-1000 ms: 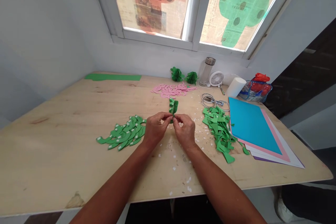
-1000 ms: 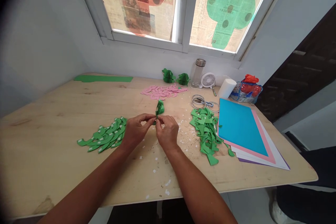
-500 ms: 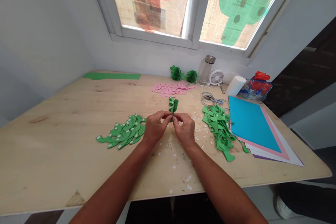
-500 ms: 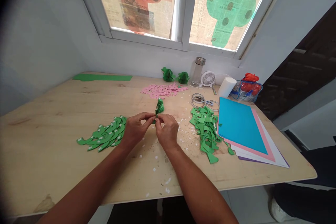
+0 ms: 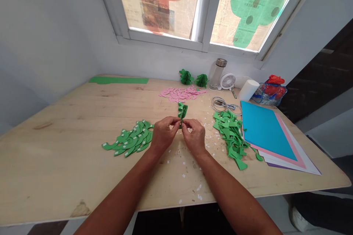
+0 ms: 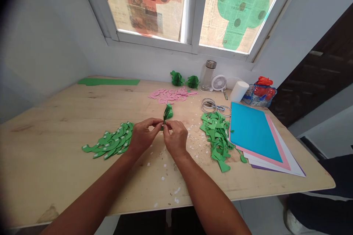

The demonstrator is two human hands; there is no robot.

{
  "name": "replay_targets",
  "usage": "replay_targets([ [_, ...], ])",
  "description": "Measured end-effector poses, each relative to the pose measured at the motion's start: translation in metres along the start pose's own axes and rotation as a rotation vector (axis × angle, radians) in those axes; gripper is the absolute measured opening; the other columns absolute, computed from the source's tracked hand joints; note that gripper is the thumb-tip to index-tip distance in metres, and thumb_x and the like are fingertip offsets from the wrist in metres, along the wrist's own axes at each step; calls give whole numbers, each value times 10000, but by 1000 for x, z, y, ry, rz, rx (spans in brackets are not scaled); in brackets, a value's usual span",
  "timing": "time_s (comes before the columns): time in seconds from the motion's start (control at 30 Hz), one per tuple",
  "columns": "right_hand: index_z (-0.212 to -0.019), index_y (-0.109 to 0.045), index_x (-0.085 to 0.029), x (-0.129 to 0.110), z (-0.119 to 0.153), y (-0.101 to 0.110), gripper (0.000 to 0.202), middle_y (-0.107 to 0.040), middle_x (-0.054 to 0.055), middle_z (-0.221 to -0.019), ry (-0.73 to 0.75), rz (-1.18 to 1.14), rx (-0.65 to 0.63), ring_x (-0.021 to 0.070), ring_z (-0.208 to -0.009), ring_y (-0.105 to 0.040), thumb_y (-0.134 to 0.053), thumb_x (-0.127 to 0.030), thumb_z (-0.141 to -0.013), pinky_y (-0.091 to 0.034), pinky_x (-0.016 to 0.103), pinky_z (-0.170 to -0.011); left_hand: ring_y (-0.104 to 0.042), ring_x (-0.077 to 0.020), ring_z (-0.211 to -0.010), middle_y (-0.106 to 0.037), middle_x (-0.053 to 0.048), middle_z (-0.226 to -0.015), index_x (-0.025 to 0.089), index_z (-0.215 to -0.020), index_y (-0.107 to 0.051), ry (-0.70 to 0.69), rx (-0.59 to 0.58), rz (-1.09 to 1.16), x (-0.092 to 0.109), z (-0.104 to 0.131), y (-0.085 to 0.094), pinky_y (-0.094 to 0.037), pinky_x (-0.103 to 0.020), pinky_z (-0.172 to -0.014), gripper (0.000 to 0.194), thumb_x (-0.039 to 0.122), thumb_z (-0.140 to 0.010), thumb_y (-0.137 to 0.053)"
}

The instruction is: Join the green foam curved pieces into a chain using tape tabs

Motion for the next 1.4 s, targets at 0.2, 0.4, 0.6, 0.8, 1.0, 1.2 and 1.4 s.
replay_targets([
  [0.2,-803,-685,-191,3,0,0,136,-688,55,-744,-10,3,8,182,-688,-602,-551,-200,-782,-481,304,-670,-668,-165,-676,-731,-43,-774,190,-798,-689,-12,-26,21,0,-1,-1,-514,-266,-663,163,242,-791,-535],
  [0.4,-795,-684,-183,2,-1,0,132,-689,59,-742,11,9,0,184,-688,-600,-553,-200,-787,-478,306,-676,-672,-171,-686,-732,-40,-766,194,-776,-687,-14,-36,8,-1,-1,-1,-504,-269,-658,175,255,-804,-526],
  [0.6,-802,-686,-180,0,0,0,138,-691,61,-744,7,-1,-7,183,-694,-604,-550,-194,-790,-478,306,-681,-669,-166,-669,-729,-38,-759,191,-770,-681,-19,-31,15,0,-1,0,-512,-263,-669,154,247,-786,-539],
  [0.8,-799,-693,-169,1,-1,1,140,-695,65,-746,-25,-43,-1,184,-691,-607,-558,-204,-783,-480,305,-673,-670,-165,-675,-727,-40,-756,177,-769,-684,24,-32,72,-1,-2,0,-507,-256,-667,157,245,-769,-543],
  [1.0,-789,-701,-158,4,-1,0,154,-702,70,-746,-113,-131,4,176,-675,-609,-566,-229,-766,-484,286,-658,-661,-172,-664,-727,-31,-739,184,-762,-683,124,-52,115,-6,-2,-2,-499,-265,-653,176,293,-748,-545],
  [1.2,-769,-706,-152,10,-1,-4,166,-704,55,-711,-247,-249,-12,159,-619,-600,-577,-252,-739,-476,258,-611,-638,-166,-634,-706,-27,-701,179,-740,-664,148,-47,116,-7,-3,-3,-482,-263,-640,173,297,-736,-537],
  [1.4,-760,-693,-145,20,-2,-6,183,-685,29,-664,-383,-419,1,148,-584,-574,-602,-295,-707,-458,249,-567,-628,-168,-638,-685,-21,-679,175,-709,-639,222,25,126,-12,-3,4,-476,-260,-645,168,320,-719,-554],
])
Point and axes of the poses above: each hand's wrist, its own z-axis away from the middle knuckle, its own y-axis out of the back of the hand, x = y × z, the point moved 6 cm from there along -z, towards the middle knuckle
